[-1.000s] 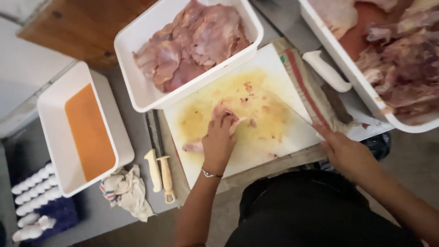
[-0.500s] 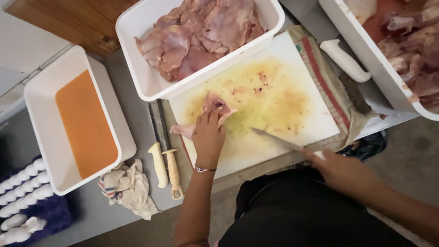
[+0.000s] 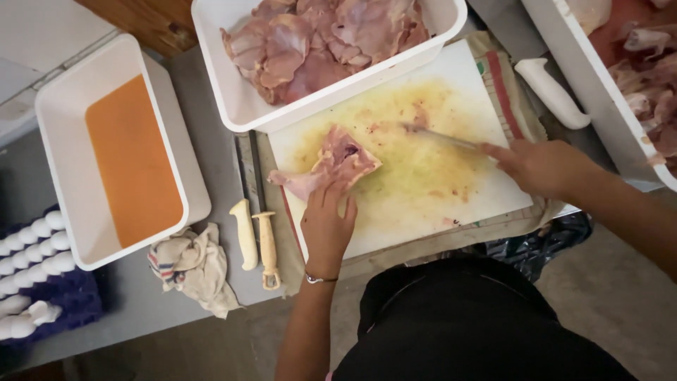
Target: Deboning raw chicken legs at a professional pace using a knife on a cutting board.
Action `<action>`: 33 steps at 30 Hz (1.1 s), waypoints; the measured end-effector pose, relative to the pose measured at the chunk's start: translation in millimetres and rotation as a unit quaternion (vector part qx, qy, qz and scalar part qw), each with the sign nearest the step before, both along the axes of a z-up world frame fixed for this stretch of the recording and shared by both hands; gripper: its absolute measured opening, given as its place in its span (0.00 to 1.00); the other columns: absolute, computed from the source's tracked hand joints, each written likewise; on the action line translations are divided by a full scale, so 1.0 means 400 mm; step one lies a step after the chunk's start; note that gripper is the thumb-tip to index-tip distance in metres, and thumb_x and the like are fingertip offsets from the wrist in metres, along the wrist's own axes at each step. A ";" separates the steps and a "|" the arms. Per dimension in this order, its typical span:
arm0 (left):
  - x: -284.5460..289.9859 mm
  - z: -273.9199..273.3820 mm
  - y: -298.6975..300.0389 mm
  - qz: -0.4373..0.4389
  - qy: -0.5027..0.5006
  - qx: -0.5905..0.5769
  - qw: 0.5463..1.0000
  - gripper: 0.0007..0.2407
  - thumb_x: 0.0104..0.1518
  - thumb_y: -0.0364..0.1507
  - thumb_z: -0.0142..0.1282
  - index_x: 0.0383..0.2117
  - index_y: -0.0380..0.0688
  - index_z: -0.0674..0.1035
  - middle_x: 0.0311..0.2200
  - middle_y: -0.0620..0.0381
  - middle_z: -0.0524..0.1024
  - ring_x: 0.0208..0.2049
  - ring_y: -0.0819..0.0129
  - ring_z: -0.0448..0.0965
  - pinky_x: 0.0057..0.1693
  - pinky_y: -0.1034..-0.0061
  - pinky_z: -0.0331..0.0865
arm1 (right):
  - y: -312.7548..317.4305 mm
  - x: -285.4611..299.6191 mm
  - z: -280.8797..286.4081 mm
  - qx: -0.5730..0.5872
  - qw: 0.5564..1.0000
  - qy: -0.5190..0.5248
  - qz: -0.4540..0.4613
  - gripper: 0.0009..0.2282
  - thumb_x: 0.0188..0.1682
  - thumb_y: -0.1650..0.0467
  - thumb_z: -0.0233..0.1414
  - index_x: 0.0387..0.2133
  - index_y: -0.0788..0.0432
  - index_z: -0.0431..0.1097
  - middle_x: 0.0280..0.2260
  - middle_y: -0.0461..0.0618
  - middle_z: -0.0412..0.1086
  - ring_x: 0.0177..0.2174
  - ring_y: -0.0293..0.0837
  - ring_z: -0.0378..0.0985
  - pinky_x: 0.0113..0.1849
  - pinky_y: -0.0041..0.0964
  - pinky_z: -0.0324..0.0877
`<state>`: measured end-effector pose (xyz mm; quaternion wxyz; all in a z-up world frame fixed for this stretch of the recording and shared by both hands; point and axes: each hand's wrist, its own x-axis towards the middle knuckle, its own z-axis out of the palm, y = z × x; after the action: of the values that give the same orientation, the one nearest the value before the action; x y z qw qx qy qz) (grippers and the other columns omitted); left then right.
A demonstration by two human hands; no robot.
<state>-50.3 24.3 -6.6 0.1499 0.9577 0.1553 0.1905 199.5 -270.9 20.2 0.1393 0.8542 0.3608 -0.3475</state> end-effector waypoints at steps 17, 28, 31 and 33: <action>0.066 -0.032 -0.121 -0.120 0.098 -0.121 0.980 0.16 0.64 0.35 0.48 0.54 0.41 0.77 0.55 0.51 0.77 0.59 0.58 0.73 0.59 0.60 0.72 | -0.333 -0.208 -0.077 0.228 0.854 0.226 -0.410 0.28 0.56 0.63 0.41 0.73 0.35 0.54 0.17 0.60 0.68 0.21 0.50 0.71 0.33 0.38 0.65; 0.122 -0.001 -0.099 -0.132 -0.018 -0.098 0.986 0.12 0.63 0.25 0.47 0.51 0.39 0.77 0.53 0.51 0.77 0.55 0.55 0.76 0.57 0.63 0.74 | -0.046 -0.178 0.013 0.015 0.999 -0.019 -0.038 0.32 0.55 0.64 0.40 0.72 0.24 0.36 0.54 0.54 0.66 0.39 0.50 0.83 0.31 0.41 0.80; 0.095 -0.008 -0.090 -0.113 -0.020 -0.083 0.990 0.12 0.63 0.26 0.49 0.50 0.41 0.78 0.53 0.53 0.76 0.58 0.55 0.74 0.52 0.64 0.77 | -0.126 -0.164 -0.032 0.008 0.997 -0.003 0.071 0.37 0.55 0.70 0.47 0.71 0.21 0.32 0.50 0.56 0.66 0.33 0.40 0.82 0.27 0.28 0.85; 0.086 -0.018 -0.095 -0.106 -0.021 -0.080 0.991 0.12 0.63 0.25 0.50 0.50 0.41 0.79 0.53 0.52 0.76 0.61 0.56 0.72 0.50 0.64 0.78 | -0.209 -0.164 -0.068 0.020 0.996 0.013 0.092 0.35 0.57 0.68 0.45 0.70 0.17 0.34 0.42 0.49 0.71 0.30 0.34 0.79 0.27 0.25 0.85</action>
<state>-15.8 -13.7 -13.7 0.2489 0.9494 0.0649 0.1803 133.7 -354.3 -7.1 0.1488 0.8154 0.4461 -0.3376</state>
